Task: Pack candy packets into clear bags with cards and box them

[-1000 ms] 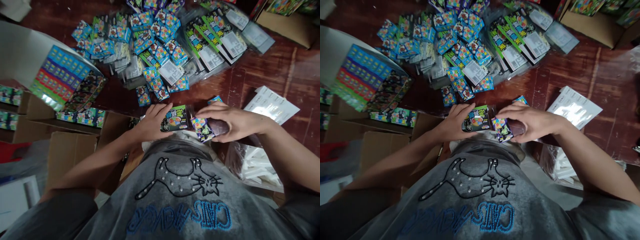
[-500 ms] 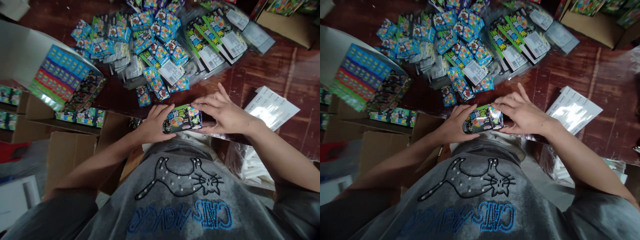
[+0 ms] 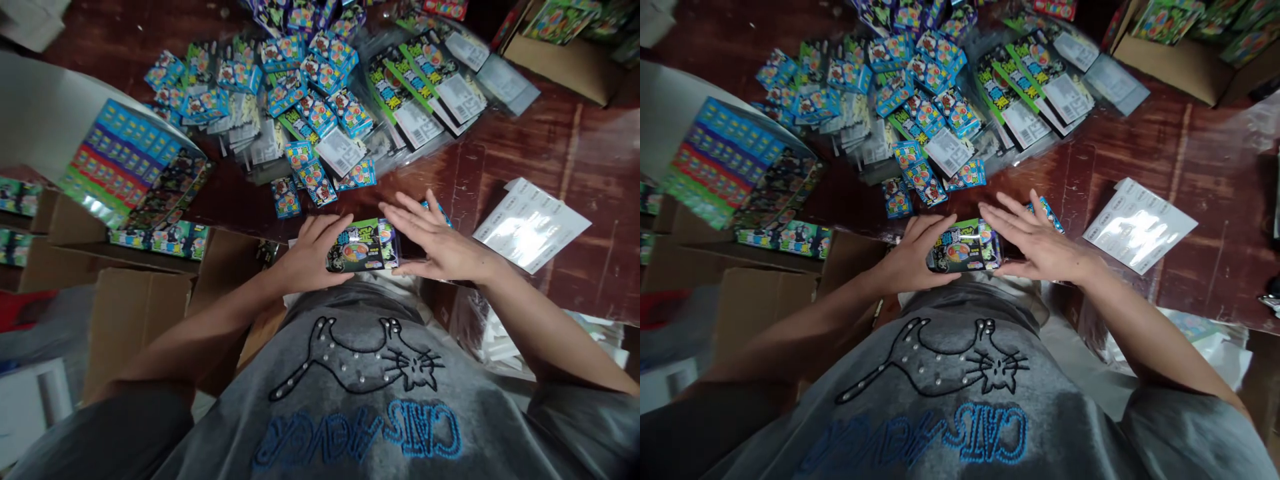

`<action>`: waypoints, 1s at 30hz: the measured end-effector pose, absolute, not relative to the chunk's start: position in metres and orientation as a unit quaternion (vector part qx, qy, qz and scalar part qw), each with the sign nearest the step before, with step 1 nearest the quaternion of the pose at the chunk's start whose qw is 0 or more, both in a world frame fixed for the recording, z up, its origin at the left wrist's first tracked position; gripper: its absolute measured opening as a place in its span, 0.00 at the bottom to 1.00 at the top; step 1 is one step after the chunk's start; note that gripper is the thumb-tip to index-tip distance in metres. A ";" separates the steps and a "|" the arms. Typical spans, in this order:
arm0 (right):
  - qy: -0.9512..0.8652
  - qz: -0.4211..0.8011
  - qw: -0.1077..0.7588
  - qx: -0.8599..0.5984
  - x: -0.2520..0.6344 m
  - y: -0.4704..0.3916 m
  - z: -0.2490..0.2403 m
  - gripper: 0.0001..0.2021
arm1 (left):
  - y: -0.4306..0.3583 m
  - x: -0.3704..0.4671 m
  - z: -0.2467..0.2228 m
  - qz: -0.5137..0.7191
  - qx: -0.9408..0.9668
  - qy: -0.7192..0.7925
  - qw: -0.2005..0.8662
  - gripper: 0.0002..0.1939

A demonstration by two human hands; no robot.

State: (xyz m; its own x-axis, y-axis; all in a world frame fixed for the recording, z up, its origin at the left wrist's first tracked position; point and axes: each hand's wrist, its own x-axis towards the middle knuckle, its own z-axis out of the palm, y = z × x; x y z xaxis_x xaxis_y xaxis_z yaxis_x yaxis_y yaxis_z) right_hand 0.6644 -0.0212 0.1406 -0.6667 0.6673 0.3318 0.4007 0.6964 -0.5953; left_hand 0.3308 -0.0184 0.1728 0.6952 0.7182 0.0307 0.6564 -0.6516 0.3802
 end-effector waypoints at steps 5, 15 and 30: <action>-0.865 0.167 0.306 -0.362 0.649 -0.039 0.137 0.38 | -0.020 0.334 0.175 0.106 0.889 0.418 0.154 0.59; -0.889 0.216 0.132 -0.382 0.745 0.006 0.139 0.53 | -0.016 0.339 0.168 0.013 0.889 0.424 0.173 0.57; -0.891 0.169 0.239 -0.346 0.672 -0.033 0.166 0.39 | -0.026 0.359 0.175 0.058 0.894 0.427 0.123 0.55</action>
State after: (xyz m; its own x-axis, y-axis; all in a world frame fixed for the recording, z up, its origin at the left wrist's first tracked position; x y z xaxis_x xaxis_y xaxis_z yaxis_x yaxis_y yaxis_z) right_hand 0.6723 -0.0330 0.1656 -0.6459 0.6977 0.3098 0.5365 0.7036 -0.4660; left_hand 0.3588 -0.0261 0.1751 0.6280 0.7782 -0.0012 0.7497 -0.6045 0.2692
